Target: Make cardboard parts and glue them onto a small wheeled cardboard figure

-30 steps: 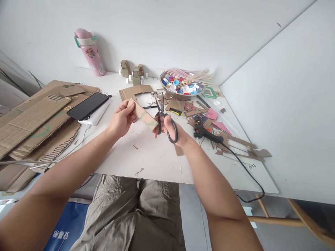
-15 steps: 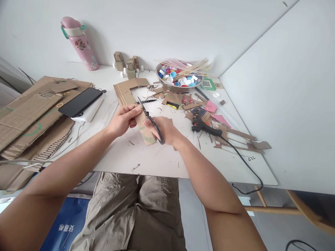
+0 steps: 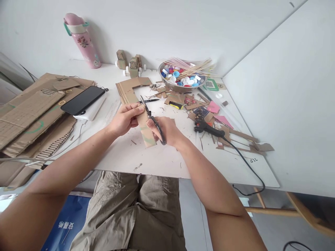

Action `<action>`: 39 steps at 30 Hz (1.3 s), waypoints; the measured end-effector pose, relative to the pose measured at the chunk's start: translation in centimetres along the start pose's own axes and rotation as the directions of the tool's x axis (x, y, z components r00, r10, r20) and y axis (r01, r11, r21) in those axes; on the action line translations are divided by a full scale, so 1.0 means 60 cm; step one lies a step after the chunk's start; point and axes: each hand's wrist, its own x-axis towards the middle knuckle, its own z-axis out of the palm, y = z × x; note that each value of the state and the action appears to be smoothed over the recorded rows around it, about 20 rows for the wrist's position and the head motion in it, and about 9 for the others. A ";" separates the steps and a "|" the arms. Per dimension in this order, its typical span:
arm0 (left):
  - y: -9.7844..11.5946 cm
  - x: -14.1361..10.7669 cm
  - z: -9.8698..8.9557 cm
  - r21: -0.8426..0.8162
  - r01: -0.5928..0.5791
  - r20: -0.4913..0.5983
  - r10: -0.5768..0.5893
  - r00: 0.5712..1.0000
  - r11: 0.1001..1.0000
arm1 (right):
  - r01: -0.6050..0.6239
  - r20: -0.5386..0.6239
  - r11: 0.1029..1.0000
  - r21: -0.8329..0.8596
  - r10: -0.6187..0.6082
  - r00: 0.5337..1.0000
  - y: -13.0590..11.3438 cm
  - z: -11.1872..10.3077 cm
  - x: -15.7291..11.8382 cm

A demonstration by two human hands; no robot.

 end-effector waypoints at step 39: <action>-0.014 0.012 -0.022 0.015 -0.179 0.026 0.179 0.984 0.984 | -0.098 -0.119 0.949 -0.299 0.065 0.991 -0.006 -0.026 0.006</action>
